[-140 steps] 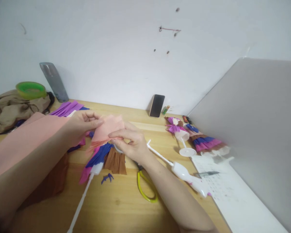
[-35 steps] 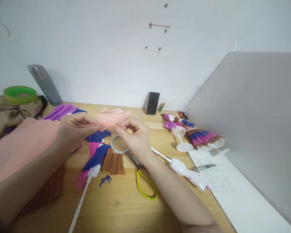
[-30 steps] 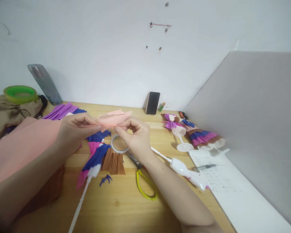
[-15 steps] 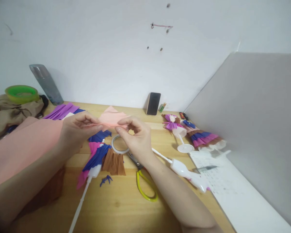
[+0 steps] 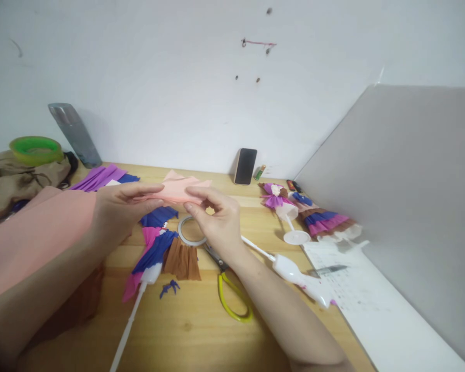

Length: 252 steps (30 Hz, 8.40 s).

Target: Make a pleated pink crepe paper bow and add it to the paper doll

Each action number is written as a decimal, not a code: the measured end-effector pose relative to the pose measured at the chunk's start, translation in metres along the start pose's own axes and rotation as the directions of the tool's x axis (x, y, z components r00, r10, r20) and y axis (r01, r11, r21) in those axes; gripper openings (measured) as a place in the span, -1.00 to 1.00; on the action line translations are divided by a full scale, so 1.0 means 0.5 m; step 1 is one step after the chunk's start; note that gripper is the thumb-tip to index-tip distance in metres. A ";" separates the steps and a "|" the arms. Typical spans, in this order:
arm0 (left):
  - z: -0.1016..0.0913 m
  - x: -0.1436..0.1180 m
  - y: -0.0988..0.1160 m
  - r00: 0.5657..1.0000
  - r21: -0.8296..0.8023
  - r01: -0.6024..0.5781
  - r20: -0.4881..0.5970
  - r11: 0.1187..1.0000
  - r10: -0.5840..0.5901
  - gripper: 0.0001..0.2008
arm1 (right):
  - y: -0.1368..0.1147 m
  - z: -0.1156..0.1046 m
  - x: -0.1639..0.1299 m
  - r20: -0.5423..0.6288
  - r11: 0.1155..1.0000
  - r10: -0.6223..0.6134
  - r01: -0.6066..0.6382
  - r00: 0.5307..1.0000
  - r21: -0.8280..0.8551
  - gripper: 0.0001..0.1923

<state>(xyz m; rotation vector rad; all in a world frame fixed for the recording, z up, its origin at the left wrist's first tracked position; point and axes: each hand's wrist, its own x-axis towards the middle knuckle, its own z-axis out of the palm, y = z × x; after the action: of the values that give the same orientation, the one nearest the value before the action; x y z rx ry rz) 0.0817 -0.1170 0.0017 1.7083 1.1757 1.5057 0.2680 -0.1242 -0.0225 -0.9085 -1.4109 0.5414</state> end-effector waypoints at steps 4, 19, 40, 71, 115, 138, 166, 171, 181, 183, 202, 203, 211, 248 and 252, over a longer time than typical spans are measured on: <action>-0.001 0.004 0.002 1.000 0.023 -0.003 -0.003 1.000 0.003 -0.84 | 0.000 0.000 0.001 0.002 1.000 0.003 -0.003 1.000 0.005 -0.83; 0.011 -0.006 -0.028 0.963 0.053 -0.263 -0.047 0.963 0.265 -0.89 | -0.008 -0.003 0.003 0.054 0.948 -0.223 0.230 0.973 -0.221 -0.90; 0.018 -0.004 -0.025 0.965 0.113 -0.255 -0.035 0.960 0.260 -0.88 | -0.004 -0.003 0.004 0.118 0.952 -0.145 0.171 0.982 -0.253 -0.91; 0.017 0.001 -0.028 0.989 -0.081 -0.134 0.045 0.988 0.138 -0.86 | -0.002 -0.003 0.008 0.088 0.990 -0.088 0.097 0.992 -0.102 -0.92; 0.028 -0.003 -0.010 0.987 -0.208 0.159 0.022 0.965 -0.158 -0.91 | 0.010 0.001 0.011 0.045 0.995 0.097 -0.096 0.994 -0.026 -0.93; 0.026 -0.008 -0.009 0.985 -0.195 0.169 0.065 0.966 -0.159 -0.86 | 0.002 0.002 0.009 0.013 0.996 0.088 -0.088 0.996 0.010 -0.92; 0.019 -0.003 -0.042 0.888 0.195 -0.456 0.164 0.868 0.430 -0.81 | 0.008 -0.006 0.005 0.288 0.915 -0.239 0.314 0.927 -0.252 -0.81; 0.022 -0.008 -0.033 0.904 0.224 -0.423 0.173 0.878 0.391 -0.80 | 0.001 -0.006 0.005 0.298 0.902 -0.235 0.322 0.925 -0.287 -0.83; 0.021 -0.006 -0.022 0.937 0.245 -0.346 0.145 0.906 0.319 -0.87 | -0.005 -0.005 0.011 0.273 0.932 -0.165 0.240 0.948 -0.273 -0.84; 0.022 -0.003 -0.024 0.955 0.214 -0.289 0.132 0.933 0.266 -0.87 | -0.003 -0.005 0.012 0.248 0.945 -0.128 0.194 0.960 -0.263 -0.81; 0.021 0.006 -0.037 0.993 0.134 0.044 0.104 0.990 -0.058 -0.91 | 0.013 -0.022 0.027 0.269 0.919 -0.154 0.238 0.951 -0.315 -0.77; 0.022 0.003 -0.035 0.993 0.151 0.018 0.115 0.988 -0.036 -0.92 | 0.010 -0.021 0.026 0.289 0.897 -0.218 0.308 0.932 -0.317 -0.71; 0.037 -0.027 -0.030 0.964 0.205 -0.171 0.237 0.964 0.120 -0.86 | 0.010 0.005 0.001 0.411 0.801 -0.314 0.471 0.856 -0.370 -0.87; 0.022 0.006 -0.058 0.809 -0.436 0.445 0.570 0.782 -0.143 -0.73 | 0.014 0.035 -0.015 0.644 0.476 0.509 -0.810 0.571 0.342 -0.65; 0.028 0.008 -0.053 0.876 -0.380 0.399 0.428 0.835 -0.224 -0.76 | 0.013 0.036 -0.015 0.324 0.794 0.407 -0.506 0.854 0.336 -0.70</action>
<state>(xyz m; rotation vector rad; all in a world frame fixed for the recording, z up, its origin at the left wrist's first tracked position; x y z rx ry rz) 0.0885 -0.0994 -0.0221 1.3138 0.7753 1.0830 0.2509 -0.1224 -0.0336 -0.8578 -1.2058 1.3099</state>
